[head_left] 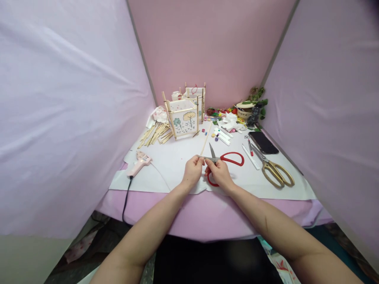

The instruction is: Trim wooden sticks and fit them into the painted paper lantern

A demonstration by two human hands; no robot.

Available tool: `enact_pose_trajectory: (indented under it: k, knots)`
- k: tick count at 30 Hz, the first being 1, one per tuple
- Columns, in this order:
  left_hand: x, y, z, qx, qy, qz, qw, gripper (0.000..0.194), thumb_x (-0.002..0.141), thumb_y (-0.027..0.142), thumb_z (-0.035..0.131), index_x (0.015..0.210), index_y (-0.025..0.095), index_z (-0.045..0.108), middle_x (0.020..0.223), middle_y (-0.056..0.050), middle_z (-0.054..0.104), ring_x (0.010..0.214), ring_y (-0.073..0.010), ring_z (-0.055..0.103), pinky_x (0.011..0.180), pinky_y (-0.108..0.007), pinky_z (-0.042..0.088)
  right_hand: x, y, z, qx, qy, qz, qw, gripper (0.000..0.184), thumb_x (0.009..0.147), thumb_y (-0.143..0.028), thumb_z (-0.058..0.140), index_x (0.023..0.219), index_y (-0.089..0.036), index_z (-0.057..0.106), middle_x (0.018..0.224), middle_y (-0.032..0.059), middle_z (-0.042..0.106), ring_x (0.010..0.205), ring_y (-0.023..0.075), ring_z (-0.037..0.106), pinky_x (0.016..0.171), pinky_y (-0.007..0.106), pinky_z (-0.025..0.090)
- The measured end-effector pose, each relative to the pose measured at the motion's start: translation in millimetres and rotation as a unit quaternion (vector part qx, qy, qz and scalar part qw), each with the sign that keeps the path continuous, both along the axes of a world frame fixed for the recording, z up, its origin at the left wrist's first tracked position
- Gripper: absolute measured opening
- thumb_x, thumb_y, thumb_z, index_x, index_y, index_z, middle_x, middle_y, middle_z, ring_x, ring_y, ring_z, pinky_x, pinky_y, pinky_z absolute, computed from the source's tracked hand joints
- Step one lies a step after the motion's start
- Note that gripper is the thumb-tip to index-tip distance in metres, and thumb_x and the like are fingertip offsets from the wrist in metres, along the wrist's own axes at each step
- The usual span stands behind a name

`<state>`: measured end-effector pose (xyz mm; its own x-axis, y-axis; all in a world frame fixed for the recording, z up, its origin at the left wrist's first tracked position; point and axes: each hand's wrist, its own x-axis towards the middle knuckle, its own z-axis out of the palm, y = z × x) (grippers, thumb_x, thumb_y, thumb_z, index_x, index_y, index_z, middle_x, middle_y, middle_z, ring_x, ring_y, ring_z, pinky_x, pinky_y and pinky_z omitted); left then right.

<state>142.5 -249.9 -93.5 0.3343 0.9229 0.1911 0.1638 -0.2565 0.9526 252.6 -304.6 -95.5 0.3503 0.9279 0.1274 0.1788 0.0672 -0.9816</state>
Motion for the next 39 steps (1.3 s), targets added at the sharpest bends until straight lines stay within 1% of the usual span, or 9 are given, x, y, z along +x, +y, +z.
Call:
enact_pose_trajectory:
  k: [6,12,14,19,24,28,34,37,39]
  knots:
    - [-1,1,0.6,0.003,0.016,-0.001,1.000,0.028,0.085,0.034,0.045,0.063,0.018,0.049,0.052,0.005,0.041,0.052,-0.0102,0.036,0.055,-0.024,0.030,-3,-1,1.5,-0.006,-0.008,-0.020,1.000,0.041,0.084,-0.047,0.053,0.060,-0.015,0.061,0.048,0.0032,0.062,0.045,0.0126,0.053,0.049,0.023,0.039]
    - [-2,1,1.2,-0.029,0.025,-0.020,0.999,0.045,0.084,0.049,0.047,0.053,0.017,0.045,0.049,0.005,0.039,0.050,-0.0095,0.035,0.053,-0.024,0.028,0,-1,7.1,0.013,-0.028,-0.037,0.999,0.052,0.086,-0.052,0.049,0.053,-0.014,0.062,0.048,0.0058,0.063,0.045,0.0126,0.053,0.050,0.023,0.039]
    - [-1,0,0.3,-0.040,0.021,-0.035,0.998,0.042,0.084,0.048,0.049,0.056,0.017,0.046,0.051,0.004,0.040,0.051,-0.0092,0.036,0.053,-0.023,0.029,2,-1,8.7,0.017,-0.022,-0.035,0.999,0.052,0.086,-0.053,0.049,0.054,-0.014,0.063,0.048,0.0059,0.062,0.044,0.0119,0.052,0.047,0.023,0.037]
    - [2,-2,0.7,-0.126,-0.075,-0.078,0.986,0.030,0.084,0.046,0.053,0.075,0.019,0.046,0.051,0.008,0.036,0.043,-0.0071,0.032,0.046,-0.021,0.027,10,3,5.2,-0.030,0.011,0.033,0.999,0.054,0.084,-0.056,0.049,0.052,-0.014,0.062,0.045,0.0052,0.060,0.035,0.0083,0.040,0.038,0.022,0.028]
    - [1,-1,3.1,-0.155,-0.120,-0.112,0.974,0.027,0.085,0.043,0.052,0.077,0.018,0.047,0.053,0.008,0.036,0.043,-0.0062,0.031,0.043,-0.020,0.027,14,4,1.4,-0.069,0.014,0.090,0.993,0.057,0.083,-0.059,0.048,0.051,-0.014,0.060,0.043,0.0043,0.058,0.032,0.0064,0.032,0.034,0.021,0.021]
    - [0,1,1.3,-0.127,-0.099,-0.103,0.982,0.027,0.088,0.041,0.046,0.073,0.018,0.045,0.053,0.007,0.035,0.044,-0.0073,0.031,0.045,-0.021,0.027,11,2,6.8,-0.069,-0.001,0.088,0.994,0.057,0.083,-0.059,0.048,0.050,-0.014,0.060,0.043,0.0042,0.057,0.032,0.0066,0.033,0.035,0.021,0.022]
    - [0,3,1.1,-0.002,-0.027,-0.043,0.999,0.024,0.086,0.031,0.045,0.066,0.017,0.046,0.059,0.005,0.041,0.055,-0.0096,0.038,0.055,-0.022,0.031,-1,-1,11.8,-0.049,-0.026,0.019,0.998,0.050,0.084,-0.053,0.051,0.052,-0.015,0.061,0.042,0.0037,0.059,0.038,0.0112,0.047,0.042,0.022,0.034]
    - [0,3,1.6,0.001,-0.015,-0.036,0.999,0.025,0.085,0.032,0.045,0.066,0.017,0.047,0.057,0.005,0.040,0.054,-0.0097,0.036,0.054,-0.023,0.030,-3,-2,9.8,-0.029,-0.032,0.000,0.999,0.048,0.084,-0.052,0.051,0.054,-0.016,0.062,0.046,0.0042,0.061,0.042,0.0123,0.051,0.046,0.022,0.036]
    - [-1,3,0.3,-0.015,-0.012,-0.029,0.999,0.032,0.085,0.039,0.048,0.062,0.017,0.046,0.055,0.005,0.038,0.053,-0.0093,0.035,0.053,-0.023,0.028,-3,-1,8.7,-0.020,-0.035,-0.014,0.999,0.050,0.085,-0.053,0.050,0.053,-0.015,0.062,0.046,0.0053,0.061,0.043,0.0126,0.052,0.046,0.023,0.037]
